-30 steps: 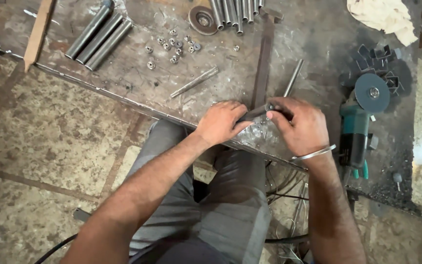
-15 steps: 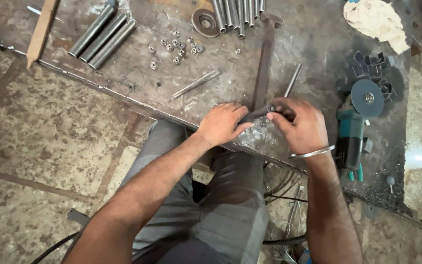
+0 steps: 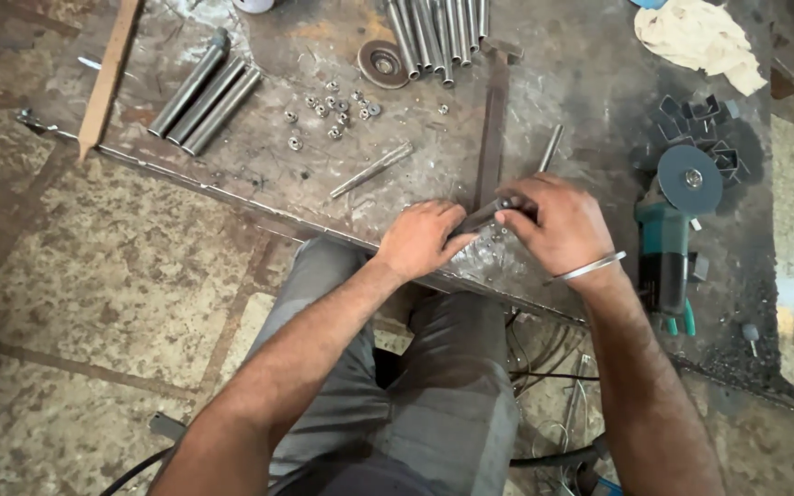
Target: The recorder is spot welding several metal tube components together on a workshop table.
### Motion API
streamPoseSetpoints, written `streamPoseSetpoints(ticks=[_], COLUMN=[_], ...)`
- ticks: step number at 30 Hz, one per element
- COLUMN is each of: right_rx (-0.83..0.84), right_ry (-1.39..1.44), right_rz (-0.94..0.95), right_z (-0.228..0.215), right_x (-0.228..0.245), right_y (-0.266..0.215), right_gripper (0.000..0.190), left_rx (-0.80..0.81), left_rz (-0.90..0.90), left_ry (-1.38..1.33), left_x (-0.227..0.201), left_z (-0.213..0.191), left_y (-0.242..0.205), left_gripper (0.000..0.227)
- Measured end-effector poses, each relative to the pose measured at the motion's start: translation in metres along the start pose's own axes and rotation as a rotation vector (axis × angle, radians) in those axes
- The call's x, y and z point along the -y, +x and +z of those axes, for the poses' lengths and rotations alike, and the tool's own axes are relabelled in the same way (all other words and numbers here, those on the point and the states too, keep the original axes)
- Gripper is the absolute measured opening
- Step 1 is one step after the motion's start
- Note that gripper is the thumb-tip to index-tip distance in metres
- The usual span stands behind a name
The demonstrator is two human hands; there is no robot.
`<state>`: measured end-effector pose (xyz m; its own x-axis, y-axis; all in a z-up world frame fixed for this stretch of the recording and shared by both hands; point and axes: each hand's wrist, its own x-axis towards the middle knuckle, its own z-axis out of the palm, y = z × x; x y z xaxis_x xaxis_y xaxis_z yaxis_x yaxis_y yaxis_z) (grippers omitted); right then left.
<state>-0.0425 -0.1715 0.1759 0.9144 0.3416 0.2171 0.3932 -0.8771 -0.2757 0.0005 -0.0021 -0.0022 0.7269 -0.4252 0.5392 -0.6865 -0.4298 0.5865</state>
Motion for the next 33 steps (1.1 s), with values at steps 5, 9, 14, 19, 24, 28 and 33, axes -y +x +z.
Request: streamPoseSetpoints(ticks=[5,9,14,19,24,28,33], right_rx=[-0.023,-0.001,0.023,0.010,-0.012,-0.032,-0.048], right_ry=[-0.065,-0.141,-0.206,-0.201,-0.105,-0.011,0.067], right_rz=[0.010,0.036,0.071,0.114,0.096,0.072,0.081], right_z=[0.003,0.002,0.008,0.010,0.012,0.017,0.020], right_x=[-0.001,0.005,0.004,0.006,-0.003,-0.009,-0.005], right_y=[-0.001,0.002,0.002,0.007,0.003,0.000,0.001], right_gripper=[0.028,0.026,0.023,0.022,0.023,0.025,0.027], left_rx=[-0.041,-0.034,-0.073,-0.015,-0.266,-0.329,-0.326], left_rz=[0.024,0.038,0.054,-0.021,0.011,-0.201,-0.180], left_ry=[-0.021,-0.004,-0.004,-0.035,-0.214,-0.458,-0.522], left_x=[0.001,-0.001,-0.002,-0.007,-0.026,-0.057,-0.072], left_z=[0.000,-0.003,-0.004,-0.011,-0.023,-0.036,-0.034], left_y=[-0.001,-0.001,-0.001,0.001,-0.009,-0.009,-0.006], left_gripper=[0.037,0.037,0.037,0.038,0.035,0.032,0.032])
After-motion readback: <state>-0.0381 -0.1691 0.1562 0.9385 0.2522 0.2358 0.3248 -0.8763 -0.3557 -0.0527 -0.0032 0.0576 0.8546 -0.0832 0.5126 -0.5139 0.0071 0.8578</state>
